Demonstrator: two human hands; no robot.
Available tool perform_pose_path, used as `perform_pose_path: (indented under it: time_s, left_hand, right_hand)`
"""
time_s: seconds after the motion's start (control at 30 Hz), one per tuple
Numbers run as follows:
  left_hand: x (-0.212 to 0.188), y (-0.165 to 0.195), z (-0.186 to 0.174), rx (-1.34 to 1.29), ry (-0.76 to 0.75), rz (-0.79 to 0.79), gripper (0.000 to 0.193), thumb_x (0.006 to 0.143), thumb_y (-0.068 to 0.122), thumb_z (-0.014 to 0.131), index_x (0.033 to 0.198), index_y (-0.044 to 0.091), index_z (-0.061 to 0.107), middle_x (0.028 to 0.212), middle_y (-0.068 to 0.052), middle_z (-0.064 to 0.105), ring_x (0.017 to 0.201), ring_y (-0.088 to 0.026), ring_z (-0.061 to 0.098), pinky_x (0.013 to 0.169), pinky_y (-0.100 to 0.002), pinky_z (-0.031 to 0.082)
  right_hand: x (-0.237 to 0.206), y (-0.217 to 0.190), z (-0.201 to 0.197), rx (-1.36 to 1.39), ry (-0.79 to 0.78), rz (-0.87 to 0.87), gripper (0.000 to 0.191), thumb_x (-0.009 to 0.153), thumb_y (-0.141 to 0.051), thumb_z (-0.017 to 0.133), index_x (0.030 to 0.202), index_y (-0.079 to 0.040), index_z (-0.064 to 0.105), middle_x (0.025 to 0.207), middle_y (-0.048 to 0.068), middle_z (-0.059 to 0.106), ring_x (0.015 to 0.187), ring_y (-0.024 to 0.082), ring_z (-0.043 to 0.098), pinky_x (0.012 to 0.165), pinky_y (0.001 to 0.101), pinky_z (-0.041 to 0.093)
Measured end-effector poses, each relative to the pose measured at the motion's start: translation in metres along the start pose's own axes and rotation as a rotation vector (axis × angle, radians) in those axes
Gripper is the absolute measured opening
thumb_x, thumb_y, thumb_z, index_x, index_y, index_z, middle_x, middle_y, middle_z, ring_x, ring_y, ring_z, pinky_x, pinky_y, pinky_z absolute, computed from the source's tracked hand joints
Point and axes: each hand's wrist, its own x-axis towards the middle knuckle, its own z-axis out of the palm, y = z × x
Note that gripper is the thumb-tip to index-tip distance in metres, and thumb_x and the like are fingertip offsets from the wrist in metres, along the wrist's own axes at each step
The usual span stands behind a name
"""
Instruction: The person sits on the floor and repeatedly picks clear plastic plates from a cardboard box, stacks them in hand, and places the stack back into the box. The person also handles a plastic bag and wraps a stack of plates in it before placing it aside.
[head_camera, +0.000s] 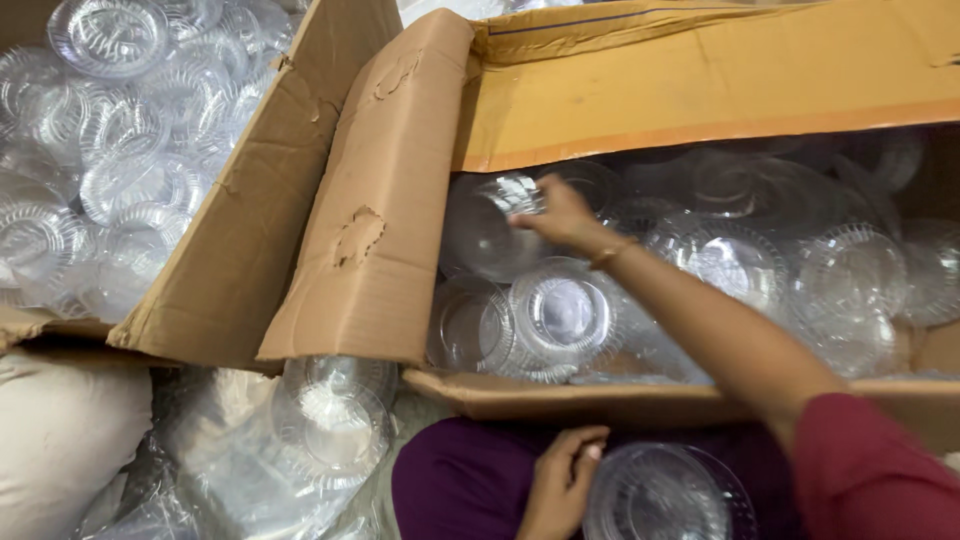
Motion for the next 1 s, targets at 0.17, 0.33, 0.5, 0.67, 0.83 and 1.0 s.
perform_pose_path:
  time_s: [0.17,0.33,0.5,0.67,0.83,1.0]
  left_hand:
    - [-0.035,0.025,0.001,-0.530,-0.097,-0.095,0.040,0.107,0.028,0.053,0.132,-0.001,0.064,0.126,-0.019,0.071,0.116,-0.027,0.070,0.100,-0.036,0.057]
    - [-0.075,0.087,0.039,-0.918,-0.339,-0.144,0.061,0.102,0.058,0.039,0.148,0.019,0.041,0.143,-0.016,0.059,0.127,-0.032,0.065,0.097,-0.048,0.060]
    - [-0.108,0.112,0.083,-1.246,-0.513,-0.275,0.084,0.097,0.070,0.038,0.151,0.007,0.042,0.146,-0.020,0.055,0.132,-0.034,0.057,0.102,-0.053,0.055]
    - [-0.136,0.090,0.079,-1.104,-0.432,-0.361,0.090,0.095,0.071,0.045,0.152,0.002,0.044,0.148,-0.020,0.056,0.137,-0.033,0.055,0.112,-0.050,0.051]
    - [-0.153,0.091,0.063,-0.964,-0.565,-0.197,0.093,0.094,0.059,0.064,0.161,0.014,0.020,0.160,-0.022,0.035,0.148,-0.036,0.039,0.115,-0.054,0.044]
    - [-0.160,0.126,0.061,-0.783,-0.517,-0.072,0.104,0.094,0.041,0.074,0.168,0.020,0.004,0.170,-0.018,0.021,0.159,-0.032,0.024,0.126,-0.049,0.030]
  right_hand:
    - [-0.132,0.047,-0.118,0.165,0.060,-0.066,0.067,0.080,-0.036,0.084,0.131,-0.002,0.058,0.127,0.013,0.064,0.114,0.024,0.062,0.093,0.0380,0.053]
    - [-0.332,0.076,-0.195,0.049,0.417,-0.416,0.061,0.093,-0.024,0.077,0.145,-0.001,0.053,0.134,0.012,0.063,0.123,0.022,0.063,0.104,0.0341,0.051]
    - [-0.475,0.086,-0.168,-0.286,0.188,-0.775,0.072,0.066,-0.013,0.083,0.134,-0.016,0.061,0.134,0.005,0.060,0.129,0.029,0.054,0.110,0.0449,0.047]
    - [-0.516,0.084,-0.137,-0.109,-0.069,-0.731,0.087,0.068,-0.035,0.088,0.143,-0.014,0.049,0.156,0.024,0.033,0.150,0.046,0.025,0.115,0.0563,0.033]
    - [-0.525,0.070,-0.143,-0.031,-0.189,-0.669,0.114,0.068,-0.062,0.079,0.156,-0.010,0.030,0.158,0.026,0.033,0.148,0.045,0.029,0.116,0.0588,0.029]
    - [-0.524,0.055,-0.137,-0.290,-0.135,-0.673,0.113,0.070,-0.065,0.080,0.156,-0.012,0.030,0.156,0.023,0.031,0.144,0.043,0.032,0.112,0.0572,0.031]
